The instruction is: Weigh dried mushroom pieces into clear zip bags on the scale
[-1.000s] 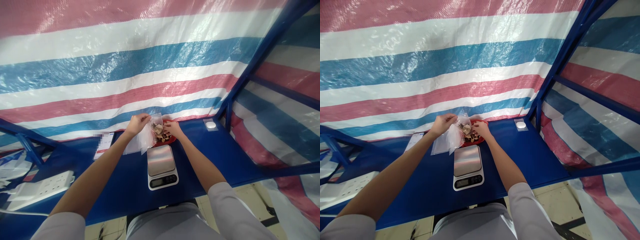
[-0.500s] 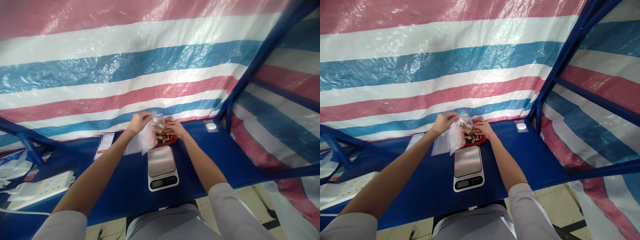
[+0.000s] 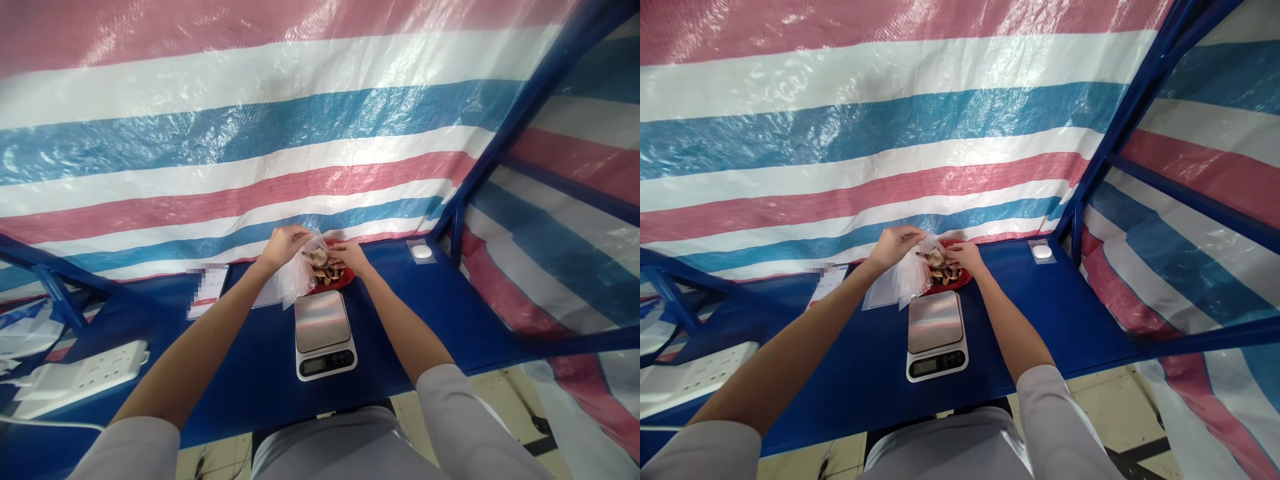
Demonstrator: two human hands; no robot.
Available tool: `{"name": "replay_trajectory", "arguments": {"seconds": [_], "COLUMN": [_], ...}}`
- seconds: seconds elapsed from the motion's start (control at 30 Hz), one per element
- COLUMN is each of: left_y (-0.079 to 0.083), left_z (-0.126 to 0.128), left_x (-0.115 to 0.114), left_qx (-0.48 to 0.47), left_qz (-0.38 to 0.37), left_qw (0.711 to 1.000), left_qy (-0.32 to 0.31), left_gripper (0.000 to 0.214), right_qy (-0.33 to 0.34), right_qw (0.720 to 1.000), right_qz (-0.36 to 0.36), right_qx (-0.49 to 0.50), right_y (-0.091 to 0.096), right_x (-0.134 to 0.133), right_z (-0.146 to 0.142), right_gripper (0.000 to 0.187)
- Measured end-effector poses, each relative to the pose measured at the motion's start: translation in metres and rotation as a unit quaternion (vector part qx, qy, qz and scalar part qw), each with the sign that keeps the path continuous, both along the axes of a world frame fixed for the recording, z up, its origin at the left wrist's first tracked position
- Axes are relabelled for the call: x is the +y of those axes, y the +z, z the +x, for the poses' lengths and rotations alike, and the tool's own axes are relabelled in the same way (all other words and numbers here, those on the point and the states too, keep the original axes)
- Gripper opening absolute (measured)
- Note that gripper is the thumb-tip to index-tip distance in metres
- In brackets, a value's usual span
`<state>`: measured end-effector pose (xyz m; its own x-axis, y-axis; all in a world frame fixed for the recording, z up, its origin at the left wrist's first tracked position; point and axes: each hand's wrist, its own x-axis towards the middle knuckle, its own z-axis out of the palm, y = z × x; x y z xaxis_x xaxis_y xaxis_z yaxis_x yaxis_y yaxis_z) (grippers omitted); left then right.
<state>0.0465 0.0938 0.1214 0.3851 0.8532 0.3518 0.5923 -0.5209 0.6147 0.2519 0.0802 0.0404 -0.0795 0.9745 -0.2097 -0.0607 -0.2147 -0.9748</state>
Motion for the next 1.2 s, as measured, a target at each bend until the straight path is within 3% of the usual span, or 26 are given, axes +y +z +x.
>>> {"name": "replay_trajectory", "arguments": {"seconds": [0.13,0.3,0.43,0.67,0.77,1.03,1.2], "left_y": [0.003,0.003,0.002,-0.014,-0.019,-0.008,-0.014], "left_z": [0.001,0.004,0.004,-0.018,-0.025,-0.021,-0.025], "left_x": [-0.001,-0.002,-0.002,-0.002,-0.004,-0.006,-0.006], "left_qx": [-0.006,-0.004,0.010,-0.032,-0.020,-0.001,-0.001], "left_qz": [0.007,0.009,0.008,-0.016,-0.014,0.018,-0.004], "left_qw": [1.000,0.999,1.000,0.998,0.999,0.998,0.997], "left_qy": [0.028,0.030,0.026,0.054,0.048,0.059,0.073], "left_gripper": [0.038,0.035,0.035,0.051,0.047,0.041,0.042], "right_qy": [-0.004,0.027,0.006,-0.031,-0.039,0.000,-0.019], "right_qw": [0.999,0.999,1.000,0.999,0.999,1.000,0.997], "right_qz": [0.015,0.011,-0.009,-0.002,-0.006,0.026,0.040], "right_qx": [-0.039,0.015,-0.002,-0.017,-0.019,-0.012,-0.057], "right_y": [0.003,0.000,-0.002,-0.001,-0.002,-0.001,-0.007], "right_x": [-0.001,-0.001,-0.001,-0.002,-0.003,-0.006,-0.006], "right_z": [0.006,0.009,0.008,0.007,0.005,0.004,0.009], "right_gripper": [0.015,0.023,0.018,0.011,0.007,0.009,0.011]}}
